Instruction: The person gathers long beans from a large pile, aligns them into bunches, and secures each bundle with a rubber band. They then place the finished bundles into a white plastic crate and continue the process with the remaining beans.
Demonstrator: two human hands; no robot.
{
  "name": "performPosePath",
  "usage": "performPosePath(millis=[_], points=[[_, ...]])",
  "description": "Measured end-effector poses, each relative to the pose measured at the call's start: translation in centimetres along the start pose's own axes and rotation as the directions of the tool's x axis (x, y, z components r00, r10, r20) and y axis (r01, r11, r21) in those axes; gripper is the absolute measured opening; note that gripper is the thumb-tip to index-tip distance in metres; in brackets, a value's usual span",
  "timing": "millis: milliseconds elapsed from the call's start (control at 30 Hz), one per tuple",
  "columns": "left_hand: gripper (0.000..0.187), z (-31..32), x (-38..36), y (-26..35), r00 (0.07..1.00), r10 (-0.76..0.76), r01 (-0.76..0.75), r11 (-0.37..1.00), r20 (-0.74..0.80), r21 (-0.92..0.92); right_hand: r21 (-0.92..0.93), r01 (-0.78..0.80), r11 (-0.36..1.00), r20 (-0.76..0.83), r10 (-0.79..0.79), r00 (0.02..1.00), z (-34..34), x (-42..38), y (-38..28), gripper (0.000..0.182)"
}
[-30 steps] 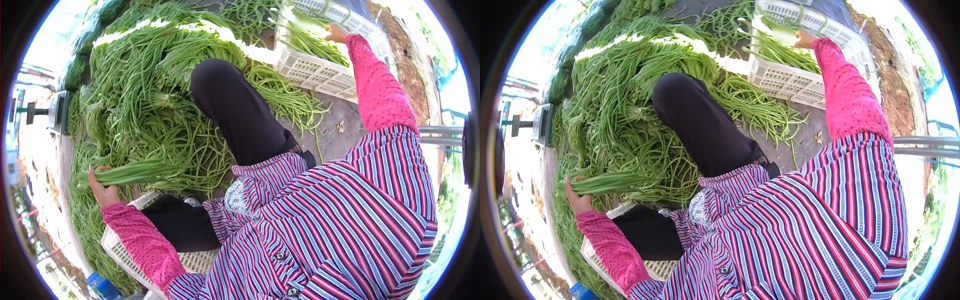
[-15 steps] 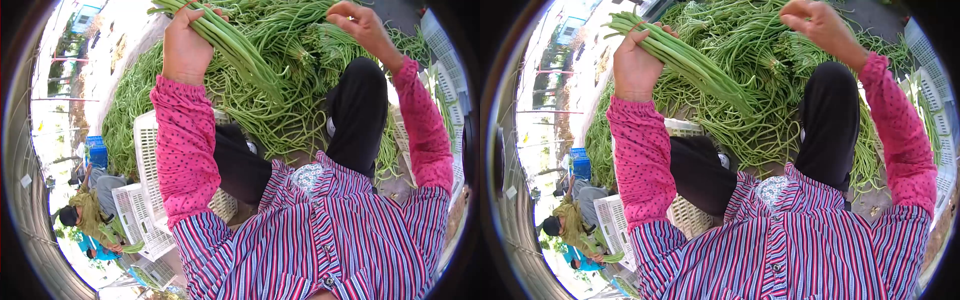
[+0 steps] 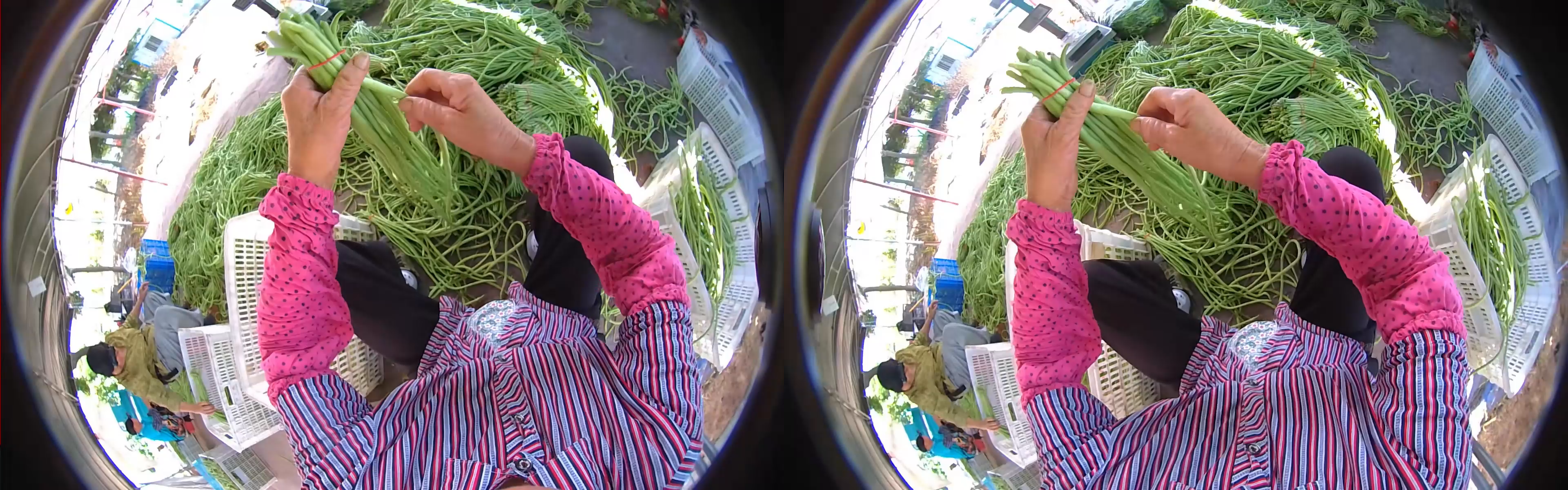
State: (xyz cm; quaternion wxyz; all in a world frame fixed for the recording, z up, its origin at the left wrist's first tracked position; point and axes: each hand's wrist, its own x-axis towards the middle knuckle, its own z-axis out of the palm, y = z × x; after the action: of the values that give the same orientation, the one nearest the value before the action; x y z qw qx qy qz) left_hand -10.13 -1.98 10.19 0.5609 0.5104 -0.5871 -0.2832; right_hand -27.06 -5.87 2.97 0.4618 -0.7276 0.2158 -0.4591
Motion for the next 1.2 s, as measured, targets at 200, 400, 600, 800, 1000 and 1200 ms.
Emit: performPosePath(millis=[200,400,600,800,1000,1200], points=[[0.023,1.3,-0.8,-0.1,0.977,-0.210,0.178,0.876,-0.023,-0.448,0.056,-0.084,0.995,0.179,0.073,0.981,-0.1,0.5,-2.8,0.025],[0.019,-0.2,-2.1,-4.2,0.920,-0.368,0.391,0.855,0.131,-0.342,-0.117,-0.206,0.971,0.149,0.222,0.963,1.2,-2.1,-0.6,0.025],[0.017,-1.0,-2.3,-7.9,0.835,-0.548,0.404,0.666,-0.044,-0.627,-0.064,-0.349,0.935,0.118,0.355,0.928,-1.2,-7.5,-0.1,0.028],[0.029,-4.3,-0.8,-9.2,0.784,-0.609,0.353,0.597,-0.120,-0.721,-0.235,-0.262,0.936,-0.344,0.172,0.923,-14.0,-8.0,-7.5,0.021],[0.035,-2.7,1.2,-6.7,0.891,-0.453,0.304,0.562,0.021,-0.769,-0.834,-0.245,0.495,-0.493,-0.467,0.734,-32.8,-9.1,-15.6,0.021],[0.018,-3.1,2.7,-4.8,0.930,-0.287,0.351,0.519,0.228,-0.779,-0.755,-0.551,-0.356,-0.434,-0.360,0.826,-58.6,-20.5,-11.6,0.029]])
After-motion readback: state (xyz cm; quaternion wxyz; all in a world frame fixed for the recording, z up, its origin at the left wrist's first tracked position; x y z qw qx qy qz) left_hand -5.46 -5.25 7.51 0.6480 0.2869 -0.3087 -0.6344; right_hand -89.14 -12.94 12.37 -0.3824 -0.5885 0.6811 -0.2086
